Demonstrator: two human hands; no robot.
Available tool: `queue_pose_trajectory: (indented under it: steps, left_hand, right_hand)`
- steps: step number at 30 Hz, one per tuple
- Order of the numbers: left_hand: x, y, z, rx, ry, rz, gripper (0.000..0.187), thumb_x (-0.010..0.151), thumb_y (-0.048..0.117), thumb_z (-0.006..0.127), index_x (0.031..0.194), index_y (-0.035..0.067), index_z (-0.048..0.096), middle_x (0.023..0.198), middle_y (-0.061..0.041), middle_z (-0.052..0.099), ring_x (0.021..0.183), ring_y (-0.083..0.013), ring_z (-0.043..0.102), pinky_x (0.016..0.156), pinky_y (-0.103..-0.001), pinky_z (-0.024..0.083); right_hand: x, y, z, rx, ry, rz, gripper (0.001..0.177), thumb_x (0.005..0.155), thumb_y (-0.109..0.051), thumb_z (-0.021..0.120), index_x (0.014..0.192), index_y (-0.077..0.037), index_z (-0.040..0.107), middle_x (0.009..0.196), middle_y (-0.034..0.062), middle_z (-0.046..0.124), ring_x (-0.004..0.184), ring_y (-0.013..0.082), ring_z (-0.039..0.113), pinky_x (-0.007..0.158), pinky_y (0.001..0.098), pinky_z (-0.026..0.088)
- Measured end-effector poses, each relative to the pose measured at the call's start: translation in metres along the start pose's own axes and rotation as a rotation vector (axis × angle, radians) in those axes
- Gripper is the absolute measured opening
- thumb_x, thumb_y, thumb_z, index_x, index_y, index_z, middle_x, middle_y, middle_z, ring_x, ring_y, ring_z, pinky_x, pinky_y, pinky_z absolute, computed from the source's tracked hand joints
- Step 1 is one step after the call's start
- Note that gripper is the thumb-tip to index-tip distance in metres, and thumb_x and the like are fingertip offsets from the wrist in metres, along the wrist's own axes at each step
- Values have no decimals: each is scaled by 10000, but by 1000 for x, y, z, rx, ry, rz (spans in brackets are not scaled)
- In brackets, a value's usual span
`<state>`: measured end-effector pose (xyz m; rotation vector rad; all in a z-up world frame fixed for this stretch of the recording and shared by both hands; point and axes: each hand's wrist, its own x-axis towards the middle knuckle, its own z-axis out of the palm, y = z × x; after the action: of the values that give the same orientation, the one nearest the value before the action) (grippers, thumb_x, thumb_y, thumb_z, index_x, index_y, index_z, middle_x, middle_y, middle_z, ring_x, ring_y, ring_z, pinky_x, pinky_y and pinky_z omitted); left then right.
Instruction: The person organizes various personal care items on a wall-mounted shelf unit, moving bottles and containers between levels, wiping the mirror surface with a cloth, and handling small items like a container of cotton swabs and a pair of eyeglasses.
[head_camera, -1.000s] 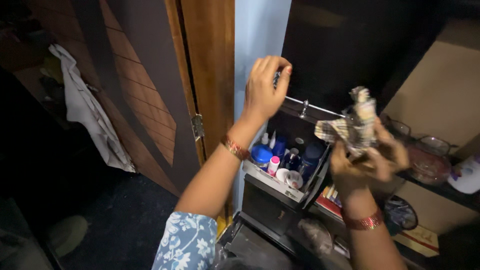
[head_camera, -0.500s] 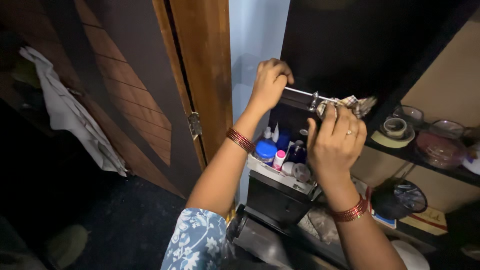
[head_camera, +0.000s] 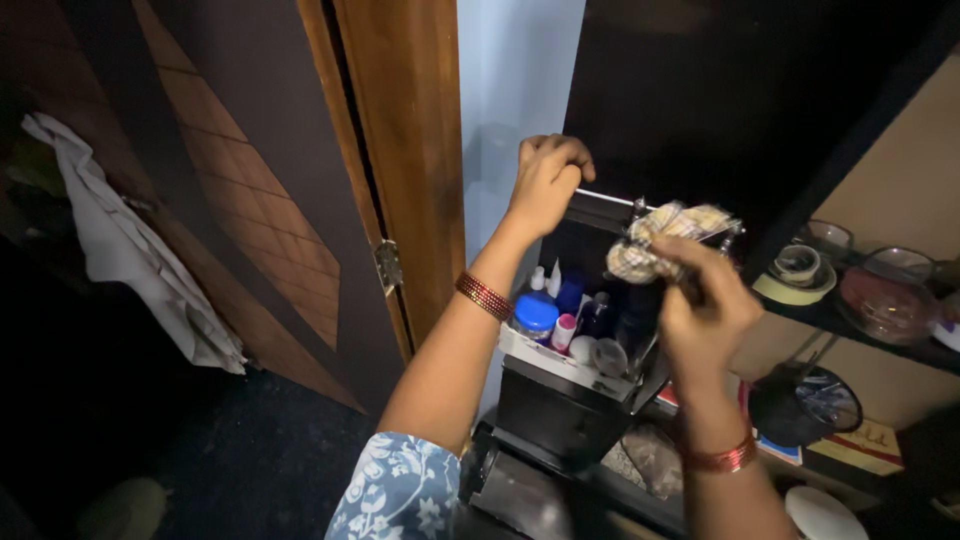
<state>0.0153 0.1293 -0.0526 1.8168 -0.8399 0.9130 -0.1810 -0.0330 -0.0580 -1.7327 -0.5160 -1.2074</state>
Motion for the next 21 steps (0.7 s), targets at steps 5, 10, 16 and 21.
queue_pose_trajectory:
  steps: [5,10,16,21]
  left_hand:
    - [-2,-5,1,-44,-34,-31,227,873,194,484,876,115,697,1072,-52,701,1162,-328,475,1104,-422,302]
    - [-2,-4,-1,-57,-33,-30,230,884,203,476,919,121,688,1094,-52,687,1190,-318,480,1126,-423,316]
    - [-3,-1,-1,-110,-38,-79,244,872,208,478,937,105,689,1105,-64,683,1190,-338,442,1095,-431,330]
    - [-5,0,1,-40,-20,-107,246,877,224,480,895,111,698,1097,-57,696,1187,-330,462,1098,-430,350]
  right_hand:
    - [4,-3,45,-606,-47,-521,323,844,114,629,1125,4,743,1171,182,726,1135,327,695,1047,450,518]
    - [15,0,83,-742,-51,-445,380,851,52,603,1227,65,658,1102,200,698,1017,333,674,928,442,511]
    - [17,11,89,-559,-164,-362,495,809,98,600,1297,61,528,1080,217,649,1009,380,631,931,471,468]
    - [9,11,73,-532,-136,-336,542,726,157,576,1236,-14,514,1071,178,682,1017,354,667,934,469,491]
